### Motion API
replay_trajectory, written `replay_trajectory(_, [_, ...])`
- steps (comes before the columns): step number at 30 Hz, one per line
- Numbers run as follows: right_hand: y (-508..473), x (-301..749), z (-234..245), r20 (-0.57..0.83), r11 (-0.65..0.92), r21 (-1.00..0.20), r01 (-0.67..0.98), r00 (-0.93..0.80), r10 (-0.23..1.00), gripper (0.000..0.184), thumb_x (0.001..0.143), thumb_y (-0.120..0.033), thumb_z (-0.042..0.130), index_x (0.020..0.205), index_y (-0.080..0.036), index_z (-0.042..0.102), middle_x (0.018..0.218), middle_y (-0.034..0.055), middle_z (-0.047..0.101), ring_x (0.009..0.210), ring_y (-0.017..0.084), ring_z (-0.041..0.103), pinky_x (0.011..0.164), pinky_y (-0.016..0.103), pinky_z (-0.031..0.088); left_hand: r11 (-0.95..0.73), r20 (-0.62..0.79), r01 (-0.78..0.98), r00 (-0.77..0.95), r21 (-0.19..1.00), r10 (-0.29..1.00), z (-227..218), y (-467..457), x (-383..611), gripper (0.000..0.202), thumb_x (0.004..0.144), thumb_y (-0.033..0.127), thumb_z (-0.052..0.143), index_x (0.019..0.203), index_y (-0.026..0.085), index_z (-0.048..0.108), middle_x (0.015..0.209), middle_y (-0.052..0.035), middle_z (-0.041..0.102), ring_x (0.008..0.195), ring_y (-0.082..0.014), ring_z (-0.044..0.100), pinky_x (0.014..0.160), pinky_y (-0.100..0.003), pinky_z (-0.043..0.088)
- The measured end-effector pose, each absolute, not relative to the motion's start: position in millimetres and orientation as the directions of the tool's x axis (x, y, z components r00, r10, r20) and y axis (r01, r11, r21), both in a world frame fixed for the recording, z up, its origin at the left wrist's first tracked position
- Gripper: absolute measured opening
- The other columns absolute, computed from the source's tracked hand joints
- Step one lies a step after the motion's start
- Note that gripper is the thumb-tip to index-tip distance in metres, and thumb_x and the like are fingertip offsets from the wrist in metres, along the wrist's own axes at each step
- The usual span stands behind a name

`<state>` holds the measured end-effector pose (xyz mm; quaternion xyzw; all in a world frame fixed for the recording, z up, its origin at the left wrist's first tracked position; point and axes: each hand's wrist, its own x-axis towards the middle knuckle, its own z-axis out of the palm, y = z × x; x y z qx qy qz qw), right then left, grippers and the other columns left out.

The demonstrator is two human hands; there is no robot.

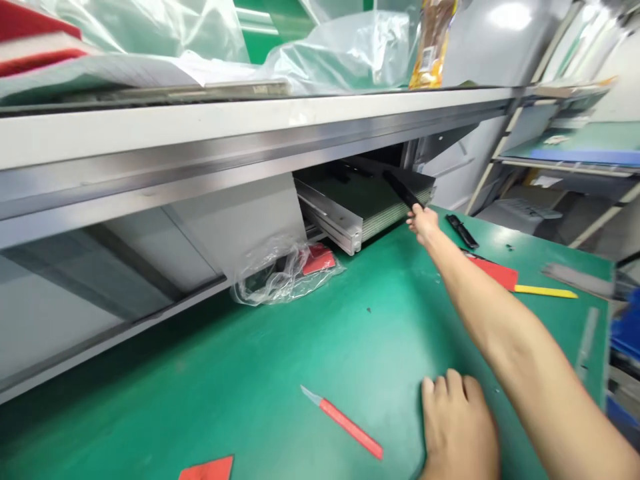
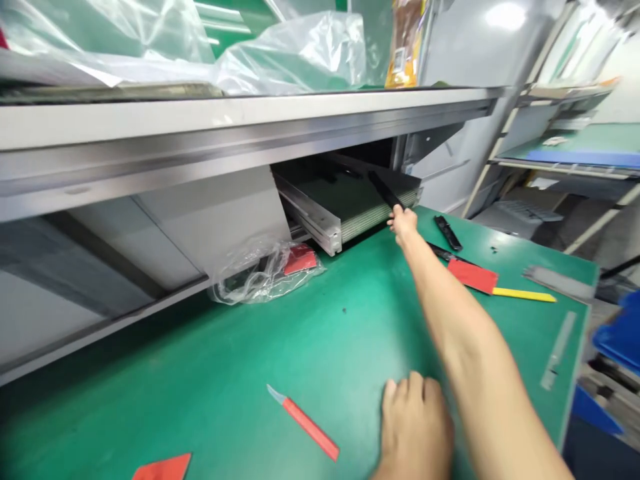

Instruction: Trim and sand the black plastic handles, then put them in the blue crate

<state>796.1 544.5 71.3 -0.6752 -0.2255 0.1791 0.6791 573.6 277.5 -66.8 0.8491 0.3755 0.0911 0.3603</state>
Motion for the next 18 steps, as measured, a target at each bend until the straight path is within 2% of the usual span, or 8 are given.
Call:
replay_trajectory(4, [496.0,747.6,64.9,0.012,0.132,-0.988,-0.082,0.806,0.591,0.034,0.102,-0.042,0.067,0.126,-0.017,0.065,0.118,0.0074,0.07,0.095,0.019,0.071,0.08,0.037,0.064,-0.504,-0.009,0.526,0.697,0.685,0.717,-48.7,275.6,564.0,0.037,0.101,0.006,0.042,0.119,0.013,0.074,0.119,-0.0219,0.071,0.12,-0.0368,0.066,0.113,-0.061,0.038])
replay_trajectory(6, [463.2,717.0,64.1,0.013,0.189,-0.974,-0.129,0.793,0.609,0.033,0.103,-0.042,0.066,0.124,-0.016,0.065,0.114,0.0064,0.07,0.09,0.017,0.07,0.076,0.034,0.063,-0.517,0.047,0.49,0.693,0.702,0.72,-39.5,274.0,558.1,0.034,0.103,0.006,0.043,0.119,0.012,0.073,0.118,-0.0176,0.072,0.118,-0.0329,0.067,0.113,-0.061,0.04])
replay_trajectory(10, [384.7,653.4,65.6,0.034,0.275,-0.944,-0.184,0.774,0.632,0.031,0.104,-0.042,0.065,0.119,-0.016,0.066,0.104,0.0039,0.07,0.079,0.014,0.067,0.067,0.029,0.06,-0.498,0.139,0.367,0.681,0.786,0.719,-22.6,267.3,542.4,0.023,0.105,0.027,0.059,0.123,0.018,0.071,0.126,-0.0102,0.071,0.121,-0.0269,0.066,0.116,-0.057,0.042])
replay_trajectory(14, [279.8,577.2,53.7,0.084,0.341,-0.921,-0.185,0.763,0.641,0.033,0.105,-0.046,0.062,0.116,-0.016,0.065,0.097,0.0019,0.068,0.07,0.011,0.063,0.062,0.026,0.056,-0.378,0.155,0.236,0.631,0.895,0.76,-7.1,244.5,498.2,0.027,0.105,0.037,0.06,0.122,0.02,0.071,0.131,-0.012,0.07,0.124,-0.0267,0.064,0.114,-0.053,0.045])
replay_trajectory(16, [218.2,528.1,37.7,0.115,0.364,-0.915,-0.174,0.752,0.649,0.036,0.105,-0.052,0.06,0.108,-0.016,0.066,0.084,-0.0018,0.064,0.059,0.009,0.055,0.055,0.023,0.051,-0.296,0.135,0.168,0.614,0.94,0.777,1.5,228.0,457.1,0.031,0.104,0.038,0.059,0.127,0.019,0.07,0.133,-0.0131,0.07,0.123,-0.0273,0.065,0.113,-0.05,0.046])
replay_trajectory(18, [157.3,479.4,19.9,0.145,0.358,-0.919,-0.162,0.706,0.693,0.041,0.099,-0.059,0.065,0.098,-0.018,0.068,0.063,-0.0065,0.054,0.053,0.009,0.05,0.054,0.024,0.051,-0.192,0.086,0.112,0.605,0.975,0.791,11.0,210.8,405.5,0.041,0.103,0.041,0.058,0.136,0.02,0.068,0.134,-0.015,0.071,0.122,-0.0281,0.067,0.11,-0.044,0.049])
